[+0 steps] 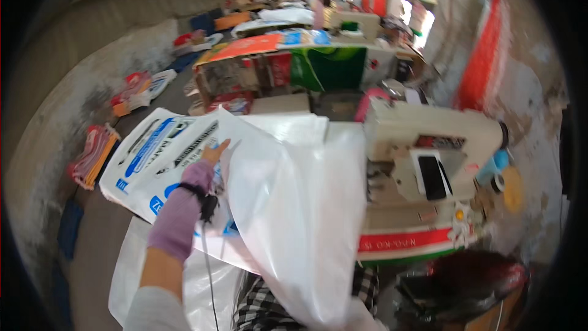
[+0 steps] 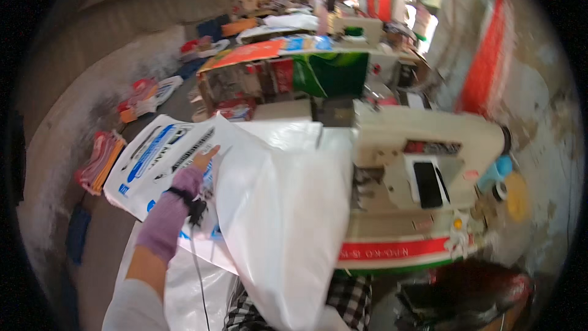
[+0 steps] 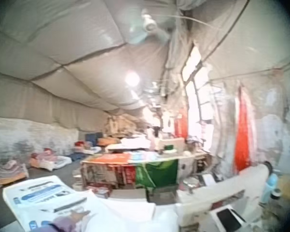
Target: Sewing the edges of large plastic-woven sacks using an industrial sewing machine.
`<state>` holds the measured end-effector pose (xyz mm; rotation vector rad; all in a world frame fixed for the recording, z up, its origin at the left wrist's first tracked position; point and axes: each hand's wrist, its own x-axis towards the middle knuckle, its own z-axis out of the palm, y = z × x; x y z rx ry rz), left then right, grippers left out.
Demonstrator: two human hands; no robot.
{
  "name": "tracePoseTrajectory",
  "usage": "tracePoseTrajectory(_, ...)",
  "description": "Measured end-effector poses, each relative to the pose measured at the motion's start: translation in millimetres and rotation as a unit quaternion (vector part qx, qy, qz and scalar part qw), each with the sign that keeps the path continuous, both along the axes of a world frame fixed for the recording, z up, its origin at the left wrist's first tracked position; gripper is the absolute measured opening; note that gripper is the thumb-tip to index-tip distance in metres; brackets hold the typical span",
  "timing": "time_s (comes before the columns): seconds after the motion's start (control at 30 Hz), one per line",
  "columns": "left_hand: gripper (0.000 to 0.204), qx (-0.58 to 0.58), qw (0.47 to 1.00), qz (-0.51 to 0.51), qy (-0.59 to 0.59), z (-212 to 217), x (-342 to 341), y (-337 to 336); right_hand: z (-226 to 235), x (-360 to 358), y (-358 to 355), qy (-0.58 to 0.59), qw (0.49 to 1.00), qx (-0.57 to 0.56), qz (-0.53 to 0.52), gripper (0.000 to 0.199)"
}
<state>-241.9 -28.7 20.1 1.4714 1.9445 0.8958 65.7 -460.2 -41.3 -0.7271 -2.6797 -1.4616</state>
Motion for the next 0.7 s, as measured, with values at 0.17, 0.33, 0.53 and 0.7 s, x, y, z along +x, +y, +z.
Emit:
tracePoseTrajectory(0.17,0.057,0.091,0.995,0.009,-0.031,-11,-43,48,149,15,-160,-0.886,-0.058,0.451,0.090,0.072)
tracePoseTrajectory(0.33,0.040,0.309,0.929,0.050,0.196,17,-107,128,161,16,-117,-0.849,-0.105,0.267,0.444,0.039)
tracePoseTrajectory(0.53,0.030,0.365,0.784,0.115,0.489,224,-257,72,83,133,-69,-0.720,-0.335,0.161,0.586,0.029)
tracePoseTrajectory(0.7,0.041,0.449,0.821,0.168,0.312,365,-463,-190,5,16,2,-0.786,-0.369,0.496,-0.013,0.041)
